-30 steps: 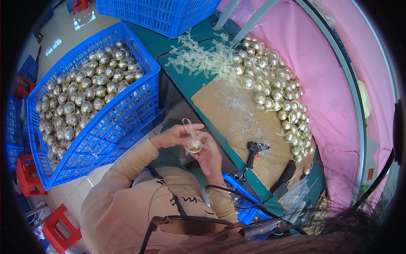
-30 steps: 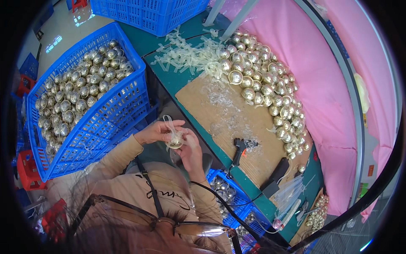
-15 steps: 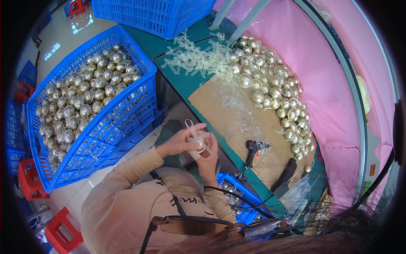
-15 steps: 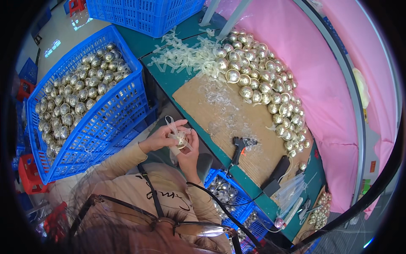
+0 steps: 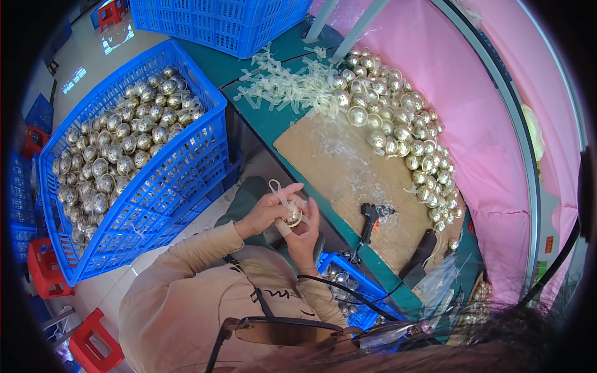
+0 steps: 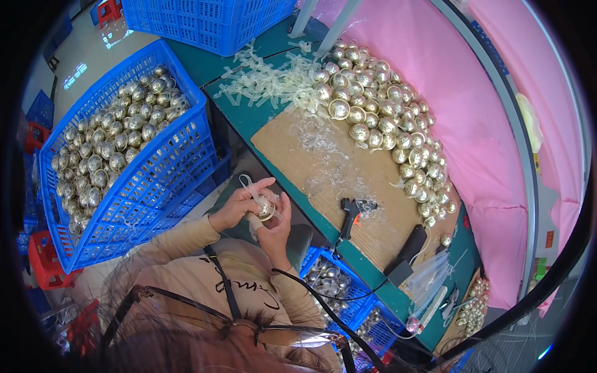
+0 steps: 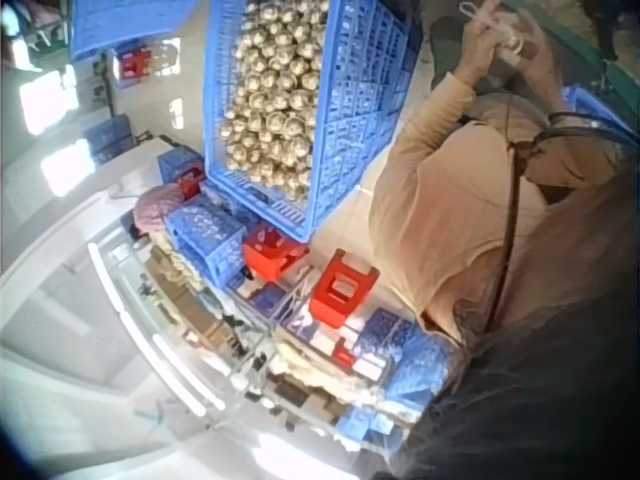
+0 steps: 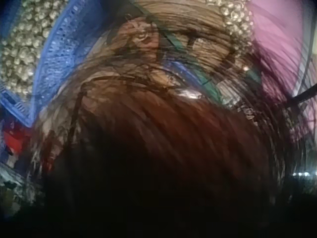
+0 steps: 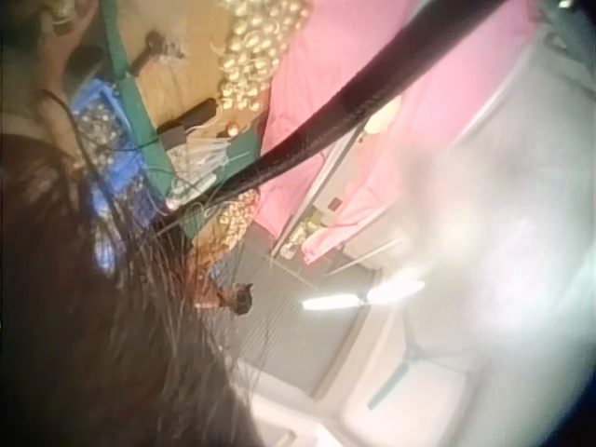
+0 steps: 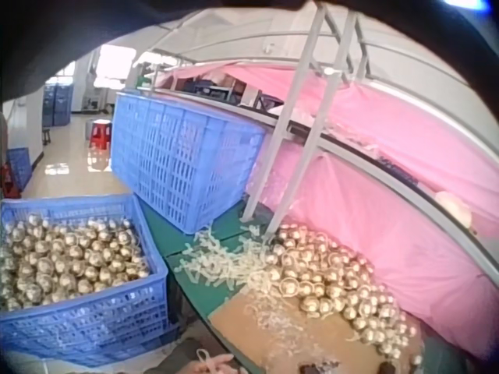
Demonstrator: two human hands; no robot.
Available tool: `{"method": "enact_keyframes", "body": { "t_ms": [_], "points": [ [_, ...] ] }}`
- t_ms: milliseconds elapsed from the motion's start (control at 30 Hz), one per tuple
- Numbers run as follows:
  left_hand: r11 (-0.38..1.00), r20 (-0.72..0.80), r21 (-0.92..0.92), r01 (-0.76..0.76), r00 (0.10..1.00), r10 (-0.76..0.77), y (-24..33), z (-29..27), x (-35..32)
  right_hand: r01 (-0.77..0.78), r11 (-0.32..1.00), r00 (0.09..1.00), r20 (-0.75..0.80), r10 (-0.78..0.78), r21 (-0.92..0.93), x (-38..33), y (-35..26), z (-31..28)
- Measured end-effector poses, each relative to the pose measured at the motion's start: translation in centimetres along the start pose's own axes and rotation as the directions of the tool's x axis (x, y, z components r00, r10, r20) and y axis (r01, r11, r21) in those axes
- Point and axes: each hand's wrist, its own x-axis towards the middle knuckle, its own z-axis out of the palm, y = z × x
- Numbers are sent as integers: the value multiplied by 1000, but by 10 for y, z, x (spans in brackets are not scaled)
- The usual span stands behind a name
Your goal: The person decorates ornaments by applying glue to each ornament with a glue gun and attaching ribbon bows to them by hand.
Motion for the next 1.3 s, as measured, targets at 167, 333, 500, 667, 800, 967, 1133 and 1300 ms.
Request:
{"method": "enact_keyframes", "body": {
  "t_ms": [167, 333, 500, 667, 800, 967, 1133, 1300],
  "points": [
    [999, 173, 32, -19, 985, 13, 1, -10, 3, -37, 998, 998, -47, 39, 56, -1, 4, -3],
    [978, 217, -135, 158, 968, -127, 6, -1, 11, -28, 1000, 980, -199, 26, -6, -15, -13, -25],
    [991, 192, -75, 113, 977, -96, 8, -2, 22, 179, 951, 723, -622, -300, -250, -80, -60, -108],
    [988, 174, -36, 148, 975, -140, -2, -5, 27, 162, 986, 271, -960, -74, -30, -225, -35, -223],
    [980, 125, -49, 195, 974, -188, -6, 4, 35, -429, 871, 23, -967, -255, -240, -333, 56, -286],
    [982, 63, -16, 187, 981, -185, -11, 0, 35, -472, 511, 395, -690, -606, -718, -238, -38, -290],
    [991, 48, 5, 134, 990, -134, -16, 1, 40, -190, -45, 703, -104, -703, -981, -32, -157, -300],
    [987, -10, -71, 146, 989, -147, -16, -2, 40, -458, -50, 745, -353, -565, -888, 88, -159, -382]
  ]
}}
